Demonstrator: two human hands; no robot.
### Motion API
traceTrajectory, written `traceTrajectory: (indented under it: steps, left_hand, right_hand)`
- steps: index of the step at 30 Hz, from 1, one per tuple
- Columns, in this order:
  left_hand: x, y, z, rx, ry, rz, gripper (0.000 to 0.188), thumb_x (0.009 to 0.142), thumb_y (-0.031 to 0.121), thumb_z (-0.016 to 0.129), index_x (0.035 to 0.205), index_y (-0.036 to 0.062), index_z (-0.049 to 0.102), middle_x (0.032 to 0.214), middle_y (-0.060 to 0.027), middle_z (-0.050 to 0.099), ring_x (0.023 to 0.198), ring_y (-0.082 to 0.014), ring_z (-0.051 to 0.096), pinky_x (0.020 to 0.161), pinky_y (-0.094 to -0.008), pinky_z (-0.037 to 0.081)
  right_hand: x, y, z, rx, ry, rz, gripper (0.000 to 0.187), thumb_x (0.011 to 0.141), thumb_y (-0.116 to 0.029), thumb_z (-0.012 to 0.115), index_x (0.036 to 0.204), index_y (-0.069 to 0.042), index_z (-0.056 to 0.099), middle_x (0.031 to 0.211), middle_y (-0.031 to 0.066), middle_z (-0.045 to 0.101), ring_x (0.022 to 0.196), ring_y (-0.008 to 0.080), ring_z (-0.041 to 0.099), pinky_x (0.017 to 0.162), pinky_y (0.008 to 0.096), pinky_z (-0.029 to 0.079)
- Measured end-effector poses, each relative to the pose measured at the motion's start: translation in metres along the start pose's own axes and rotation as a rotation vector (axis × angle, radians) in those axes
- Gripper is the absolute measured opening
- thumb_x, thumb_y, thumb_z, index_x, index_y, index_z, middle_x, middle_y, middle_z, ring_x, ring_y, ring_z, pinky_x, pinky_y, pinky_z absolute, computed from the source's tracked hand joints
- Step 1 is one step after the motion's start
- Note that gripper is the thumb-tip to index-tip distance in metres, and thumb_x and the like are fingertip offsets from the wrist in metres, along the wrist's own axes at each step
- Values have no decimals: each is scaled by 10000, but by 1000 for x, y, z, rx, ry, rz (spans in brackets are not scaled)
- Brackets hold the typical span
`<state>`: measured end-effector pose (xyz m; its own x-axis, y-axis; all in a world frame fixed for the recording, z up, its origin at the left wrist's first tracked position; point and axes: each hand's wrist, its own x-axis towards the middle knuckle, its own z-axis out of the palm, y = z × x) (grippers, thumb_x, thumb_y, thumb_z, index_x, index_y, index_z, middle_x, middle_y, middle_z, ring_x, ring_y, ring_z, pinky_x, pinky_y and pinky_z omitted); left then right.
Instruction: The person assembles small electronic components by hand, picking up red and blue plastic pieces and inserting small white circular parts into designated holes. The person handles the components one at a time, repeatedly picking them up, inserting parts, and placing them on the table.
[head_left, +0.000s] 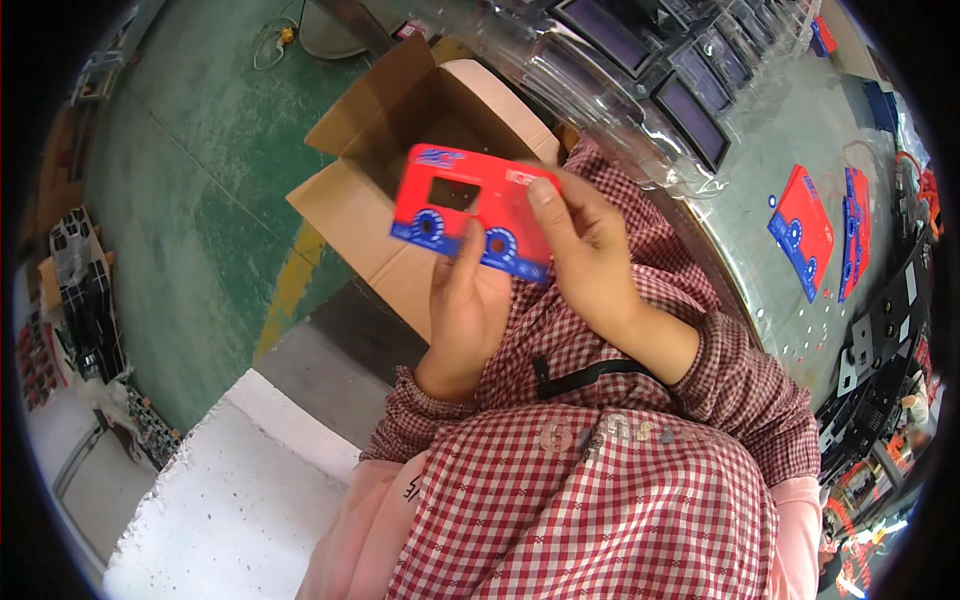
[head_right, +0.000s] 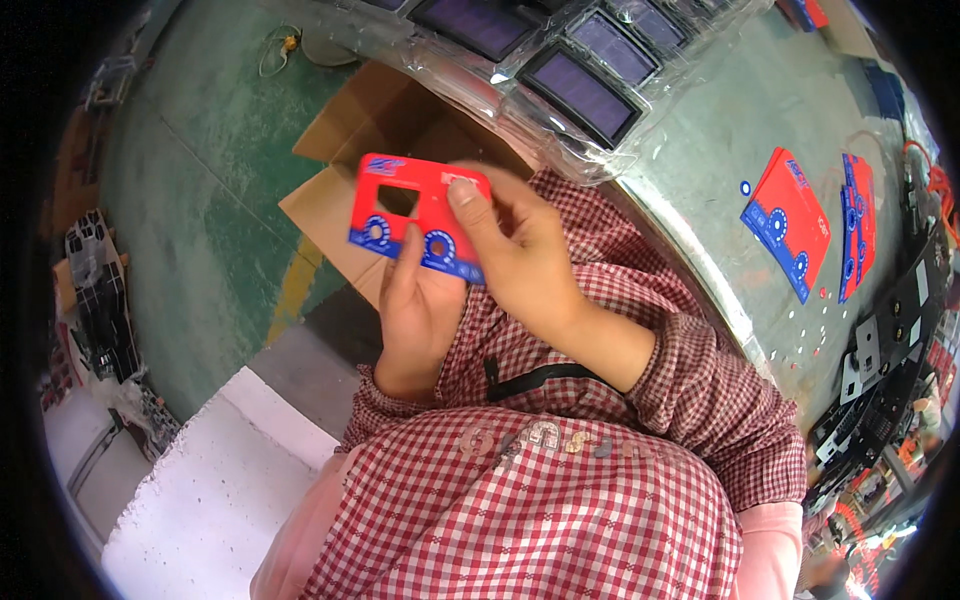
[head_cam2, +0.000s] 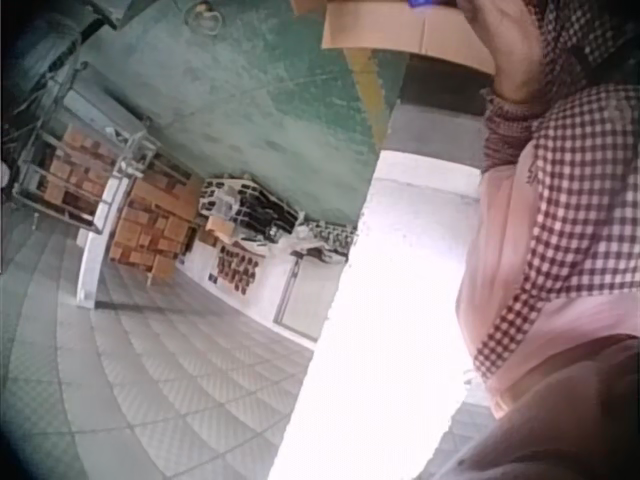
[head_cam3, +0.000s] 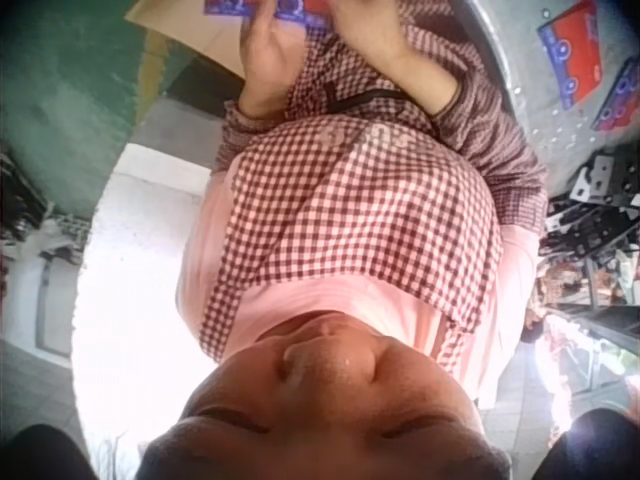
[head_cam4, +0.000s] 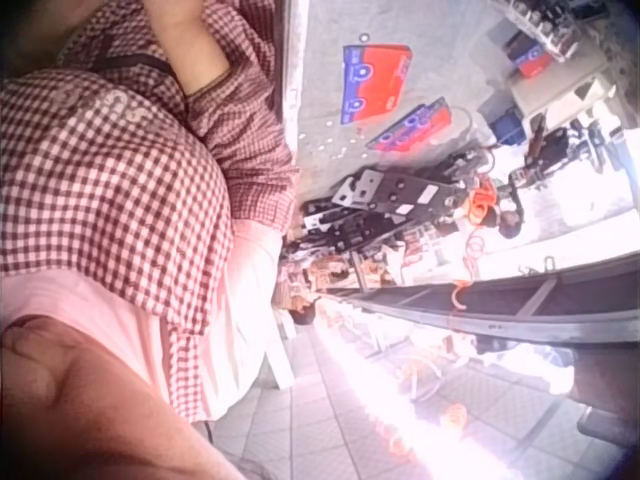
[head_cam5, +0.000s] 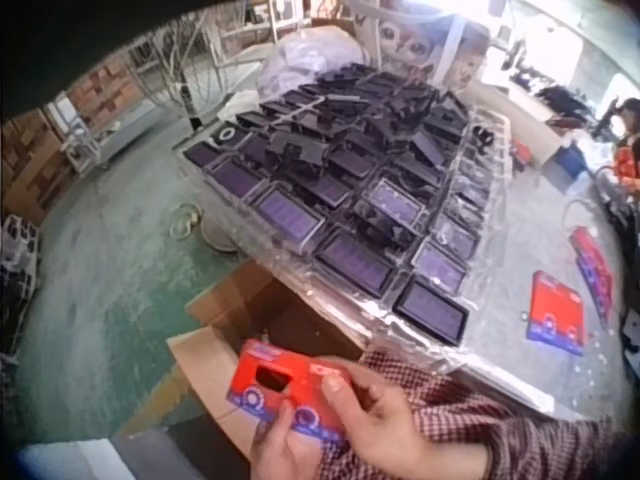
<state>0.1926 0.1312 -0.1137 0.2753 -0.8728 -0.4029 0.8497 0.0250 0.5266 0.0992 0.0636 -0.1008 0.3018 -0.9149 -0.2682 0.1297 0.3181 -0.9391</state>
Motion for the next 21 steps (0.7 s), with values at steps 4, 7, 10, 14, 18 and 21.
traceTrajectory:
  steps: [4, 7, 10, 14, 18, 21]
  left_hand:
    - [-5, 17, -4, 138, 126, 177, 401, 1000, 164, 443, 1374, 29, 394, 1347, -105, 488, 1237, -221, 476, 1055, -398, 371]
    - [-9, 24, -8, 155, 82, 229, 395, 998, 151, 446, 1376, 47, 399, 1335, -99, 498, 1217, -213, 493, 1034, -394, 388]
    - [-16, 26, -5, 152, 61, 208, 387, 1000, 145, 436, 1372, 42, 398, 1332, -101, 498, 1216, -212, 493, 1025, -393, 396]
    - [-21, 29, 3, 154, -5, 167, 377, 1005, 141, 420, 1365, 34, 402, 1324, -109, 504, 1211, -211, 498, 1025, -387, 398]
    - [-24, 29, 4, 150, -39, 187, 375, 1006, 139, 413, 1363, 22, 400, 1323, -120, 503, 1211, -213, 499, 1030, -379, 396]
    - [-27, 28, 6, 175, 12, 188, 376, 1005, 139, 416, 1359, 16, 400, 1319, -122, 504, 1208, -213, 502, 1032, -379, 397]
  right_hand:
    - [5, 0, -18, -83, 45, -63, 312, 866, -77, 679, 1130, 23, 546, 866, 18, 597, 759, 61, 544, 659, 186, 444]
    - [3, -1, -21, -14, 15, 25, 260, 861, -32, 669, 1089, 32, 560, 877, 28, 610, 775, 63, 559, 690, 193, 467]
    - [-4, -13, -16, 25, -45, 77, 214, 874, -7, 641, 1069, 40, 566, 881, 35, 618, 786, 69, 570, 722, 202, 487]
    - [-8, -22, -13, 102, -111, 143, 173, 904, 1, 592, 1070, 43, 565, 855, 27, 613, 789, 71, 569, 732, 206, 486]
    - [-11, -21, -15, -7, -185, 83, 137, 944, -24, 532, 1068, 26, 560, 810, 10, 589, 767, 68, 554, 695, 205, 462]
    - [-11, -20, -20, -104, -231, 108, 120, 963, -40, 495, 1055, 2, 560, 797, 6, 569, 757, 61, 539, 662, 212, 444]
